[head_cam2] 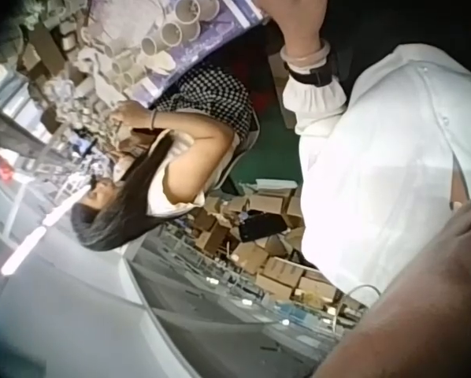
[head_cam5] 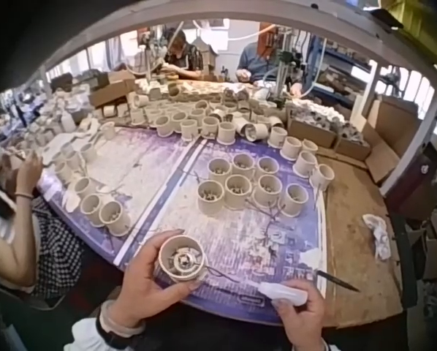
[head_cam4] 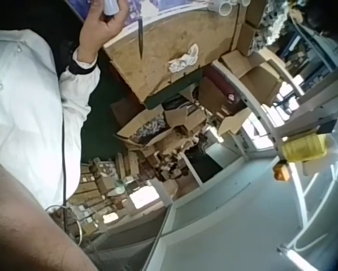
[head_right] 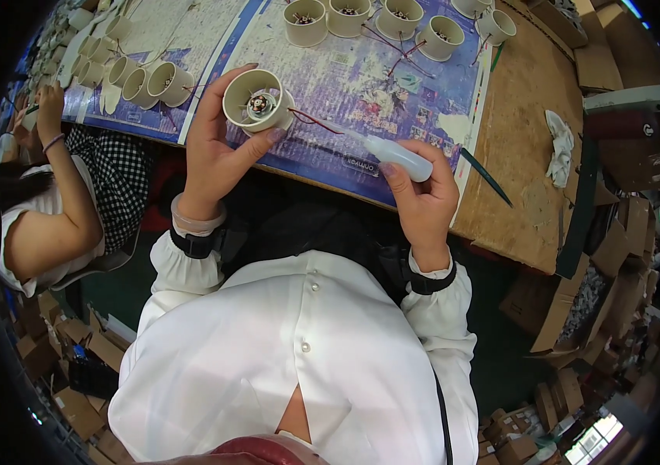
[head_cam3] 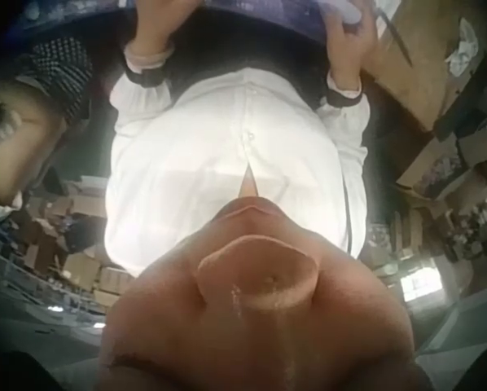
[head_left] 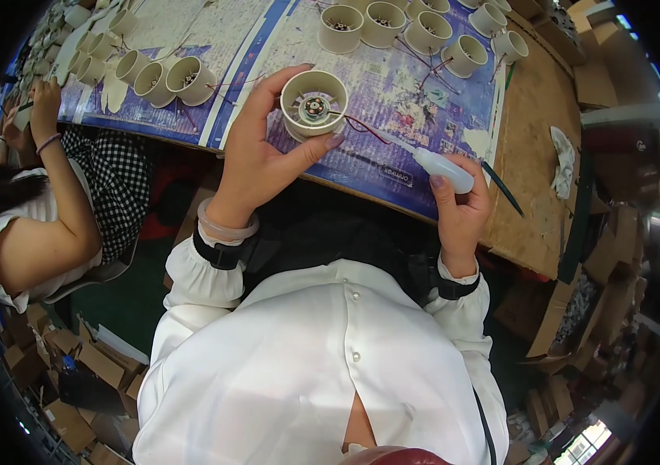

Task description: The person applies glue to the interior of a plastic housing, inserts a motor, and uses tweezers to position the wires. They then set the assembled unit down and pick up another housing to repeat the process.

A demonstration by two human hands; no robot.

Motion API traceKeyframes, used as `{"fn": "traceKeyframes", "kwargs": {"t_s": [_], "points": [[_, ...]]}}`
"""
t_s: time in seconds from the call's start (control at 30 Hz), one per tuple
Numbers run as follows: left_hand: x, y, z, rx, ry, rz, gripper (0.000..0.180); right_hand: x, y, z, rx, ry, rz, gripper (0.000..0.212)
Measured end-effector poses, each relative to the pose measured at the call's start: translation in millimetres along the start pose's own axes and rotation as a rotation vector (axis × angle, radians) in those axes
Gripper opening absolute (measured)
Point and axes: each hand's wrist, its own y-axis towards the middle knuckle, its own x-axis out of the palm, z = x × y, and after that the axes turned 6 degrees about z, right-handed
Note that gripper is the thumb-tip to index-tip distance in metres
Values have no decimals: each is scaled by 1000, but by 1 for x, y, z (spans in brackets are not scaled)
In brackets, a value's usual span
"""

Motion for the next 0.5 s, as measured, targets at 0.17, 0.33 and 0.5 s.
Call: {"fn": "traceKeyframes", "kwargs": {"t_s": [0.17, 0.33, 0.5], "points": [[1, 0, 5, 91, 115, 24, 67, -1, -1, 1, 22, -22, 6, 27], [-2, 1, 8, 135, 179, 19, 66, -6, -1, 3, 48, -30, 4, 27], [-5, 0, 8, 159, 227, -44, 66, -9, -1, 2, 50, -51, -6, 27]]}}
